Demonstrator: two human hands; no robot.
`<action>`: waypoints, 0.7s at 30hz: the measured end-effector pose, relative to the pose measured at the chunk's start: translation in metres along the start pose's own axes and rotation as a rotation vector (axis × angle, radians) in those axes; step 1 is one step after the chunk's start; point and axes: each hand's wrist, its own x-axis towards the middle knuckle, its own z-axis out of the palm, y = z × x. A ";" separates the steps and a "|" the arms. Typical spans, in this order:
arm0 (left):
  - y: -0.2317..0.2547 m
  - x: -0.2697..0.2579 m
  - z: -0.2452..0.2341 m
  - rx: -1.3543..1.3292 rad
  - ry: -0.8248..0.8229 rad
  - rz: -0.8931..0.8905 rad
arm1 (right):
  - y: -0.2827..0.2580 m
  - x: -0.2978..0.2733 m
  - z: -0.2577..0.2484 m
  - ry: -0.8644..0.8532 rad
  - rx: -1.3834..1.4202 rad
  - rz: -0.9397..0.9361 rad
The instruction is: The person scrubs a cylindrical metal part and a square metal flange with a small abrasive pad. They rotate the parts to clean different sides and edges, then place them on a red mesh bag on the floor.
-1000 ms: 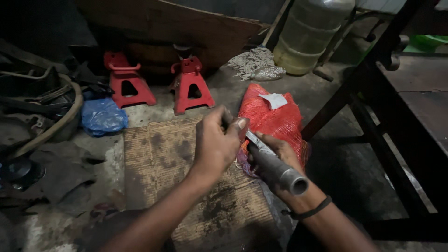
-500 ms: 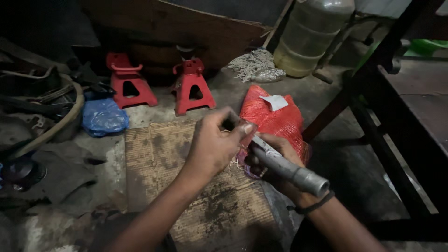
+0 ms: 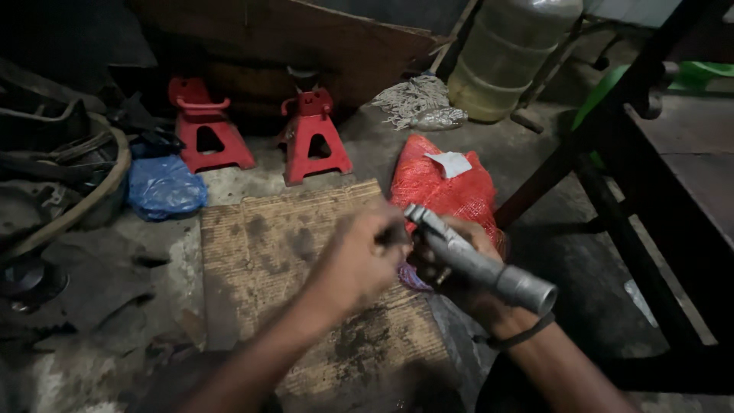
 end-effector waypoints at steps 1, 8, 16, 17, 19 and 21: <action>-0.002 0.000 0.003 -0.023 -0.004 -0.016 | -0.004 0.000 -0.001 0.058 0.058 0.055; 0.001 0.010 -0.015 -0.185 0.010 -0.082 | -0.009 0.008 0.011 0.279 0.117 0.160; 0.005 0.018 -0.012 -0.414 0.029 -0.259 | -0.011 0.007 0.017 0.118 -0.016 0.133; 0.005 0.018 -0.010 -0.409 0.052 -0.283 | -0.011 0.002 0.018 0.068 -0.123 0.070; 0.004 0.017 -0.005 -0.401 0.095 -0.282 | -0.012 0.001 0.020 0.059 -0.163 0.055; 0.003 0.014 -0.001 -0.390 0.150 -0.238 | -0.012 0.005 0.022 0.130 -0.031 0.161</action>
